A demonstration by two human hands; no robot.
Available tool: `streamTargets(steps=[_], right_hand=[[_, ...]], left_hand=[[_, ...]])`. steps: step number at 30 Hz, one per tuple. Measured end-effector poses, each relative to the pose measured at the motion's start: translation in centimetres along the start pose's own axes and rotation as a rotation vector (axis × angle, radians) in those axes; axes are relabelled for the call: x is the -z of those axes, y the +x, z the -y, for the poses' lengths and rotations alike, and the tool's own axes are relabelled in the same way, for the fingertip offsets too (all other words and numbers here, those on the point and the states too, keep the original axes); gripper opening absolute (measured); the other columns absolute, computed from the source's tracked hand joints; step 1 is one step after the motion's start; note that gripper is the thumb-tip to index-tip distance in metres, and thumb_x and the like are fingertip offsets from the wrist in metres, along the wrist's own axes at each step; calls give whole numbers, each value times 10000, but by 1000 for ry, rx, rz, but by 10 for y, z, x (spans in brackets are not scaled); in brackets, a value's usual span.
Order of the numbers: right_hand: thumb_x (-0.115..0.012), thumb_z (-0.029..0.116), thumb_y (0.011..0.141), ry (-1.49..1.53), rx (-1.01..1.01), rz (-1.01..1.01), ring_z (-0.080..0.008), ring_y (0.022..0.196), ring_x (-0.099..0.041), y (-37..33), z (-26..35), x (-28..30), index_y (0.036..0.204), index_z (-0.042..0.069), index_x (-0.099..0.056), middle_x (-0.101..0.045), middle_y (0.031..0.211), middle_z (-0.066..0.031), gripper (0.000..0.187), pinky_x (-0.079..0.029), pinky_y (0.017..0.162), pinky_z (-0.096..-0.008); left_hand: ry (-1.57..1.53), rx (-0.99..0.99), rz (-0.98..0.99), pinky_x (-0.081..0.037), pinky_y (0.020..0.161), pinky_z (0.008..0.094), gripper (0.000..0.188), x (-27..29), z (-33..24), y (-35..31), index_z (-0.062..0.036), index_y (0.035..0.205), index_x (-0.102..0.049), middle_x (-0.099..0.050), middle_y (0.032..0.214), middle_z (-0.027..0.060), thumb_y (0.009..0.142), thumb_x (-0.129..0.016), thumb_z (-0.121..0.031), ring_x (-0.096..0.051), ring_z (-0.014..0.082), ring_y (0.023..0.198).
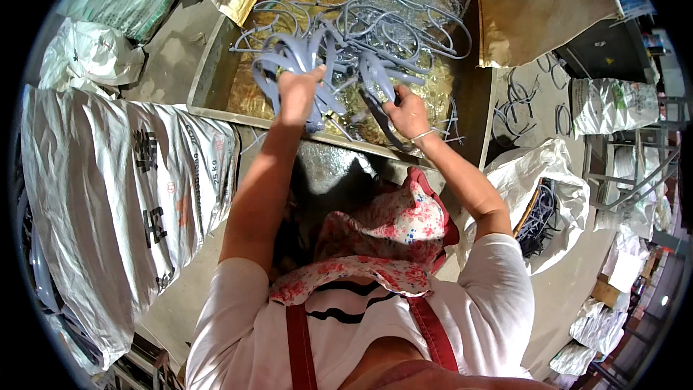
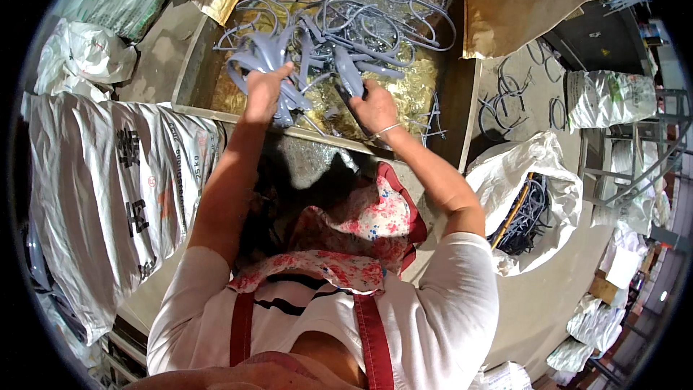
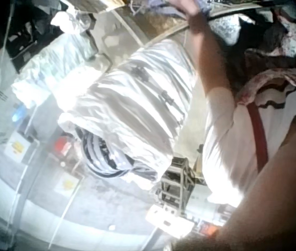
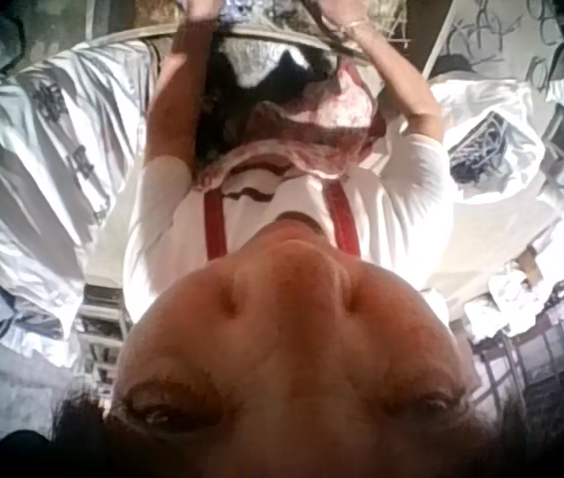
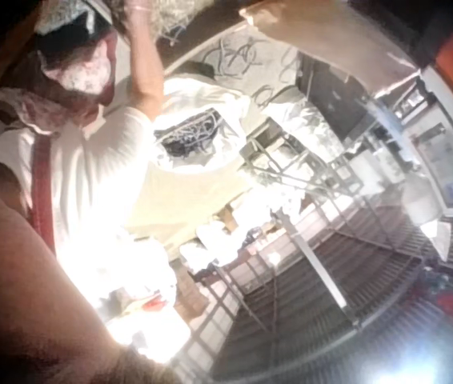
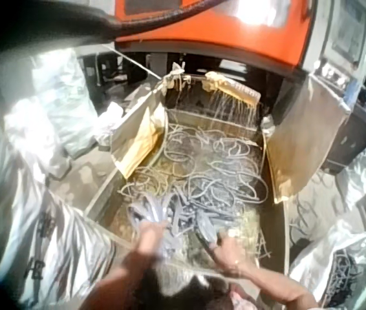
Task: The person gathers gray, flexible cable-like objects from a cluttered workbench and places them into a large white sack. They repeatedly pick up handfuls of the tangled items, separate them slightly, and deposit them into the sack, which is positioned on the floor to their left.
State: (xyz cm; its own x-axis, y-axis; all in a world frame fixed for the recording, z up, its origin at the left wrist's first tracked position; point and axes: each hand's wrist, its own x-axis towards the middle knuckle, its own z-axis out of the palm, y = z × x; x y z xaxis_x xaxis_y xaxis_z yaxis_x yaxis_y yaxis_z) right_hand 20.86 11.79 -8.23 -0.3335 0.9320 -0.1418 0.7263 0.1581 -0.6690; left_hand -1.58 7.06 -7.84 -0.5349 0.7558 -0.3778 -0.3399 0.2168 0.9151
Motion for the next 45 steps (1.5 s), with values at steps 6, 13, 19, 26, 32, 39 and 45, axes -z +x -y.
streamTargets(steps=[6, 13, 19, 26, 32, 39, 45], right_hand=[[-536, 280, 830, 155, 358, -153, -341, 845, -548, 14, 75, -27, 1139, 17, -511, -559, 923, -226, 406, -436, 751, -397], [-513, 305, 846, -131, 632, -38, -351, 989, -425, 0, 91, -16, 1253, 21, -416, -442, 1051, -184, 505, -384, 832, -411], [-562, 344, 829, 44, 402, 175, -351, 868, -549, -28, 65, -8, 1159, 46, -452, -553, 880, -205, 458, -436, 759, -417], [-619, 298, 819, 273, 5, -328, -99, 546, -416, -1, -47, 73, 788, 0, -599, -518, 583, -76, 301, -385, 510, -289], [-647, 381, 760, -494, 418, 28, -355, 661, -577, 29, 58, 111, 867, 27, -630, -593, 695, -197, 370, -455, 606, -374], [-694, 459, 677, -547, 838, 102, -333, 763, -584, 60, 147, 82, 935, -13, -565, -599, 796, -174, 553, -471, 683, -383], [-779, 470, 542, -391, 862, 260, -324, 1204, -369, 36, 127, 48, 1248, 15, -376, -403, 1261, -211, 932, -260, 1026, -430]], left_hand=[[-392, 69, 321, -504, 648, 293, 210, -19, 7, -15, 52, 982, -565, -602, 868, 88, 838, -571, -101, -596, 163, 708], [-433, 137, 368, -497, 766, 334, 254, -3, -25, -19, 10, 1005, -557, -607, 907, 93, 859, -568, -198, -602, 217, 830], [-628, 250, 261, -497, 676, 319, 227, 14, -25, 9, -9, 937, -551, -585, 799, 69, 823, -624, -192, -584, 186, 711], [-617, 33, 58, -483, 544, 310, 193, 54, -38, 28, 20, 902, -544, -573, 709, 80, 770, -657, -63, -557, 188, 576], [58, -262, 196, -475, 636, 247, 216, 26, -40, 1, 37, 857, -632, -638, 776, 81, 668, -691, -50, -598, 132, 653], [190, -280, 521, -499, 618, 262, 236, 14, -58, -19, 23, 870, -613, -631, 753, 84, 701, -688, -124, -607, 156, 636], [-526, 96, 358, -532, 623, 322, 177, 35, -46, 11, 24, 883, -554, -605, 765, 106, 780, -615, -106, -611, 204, 672]])
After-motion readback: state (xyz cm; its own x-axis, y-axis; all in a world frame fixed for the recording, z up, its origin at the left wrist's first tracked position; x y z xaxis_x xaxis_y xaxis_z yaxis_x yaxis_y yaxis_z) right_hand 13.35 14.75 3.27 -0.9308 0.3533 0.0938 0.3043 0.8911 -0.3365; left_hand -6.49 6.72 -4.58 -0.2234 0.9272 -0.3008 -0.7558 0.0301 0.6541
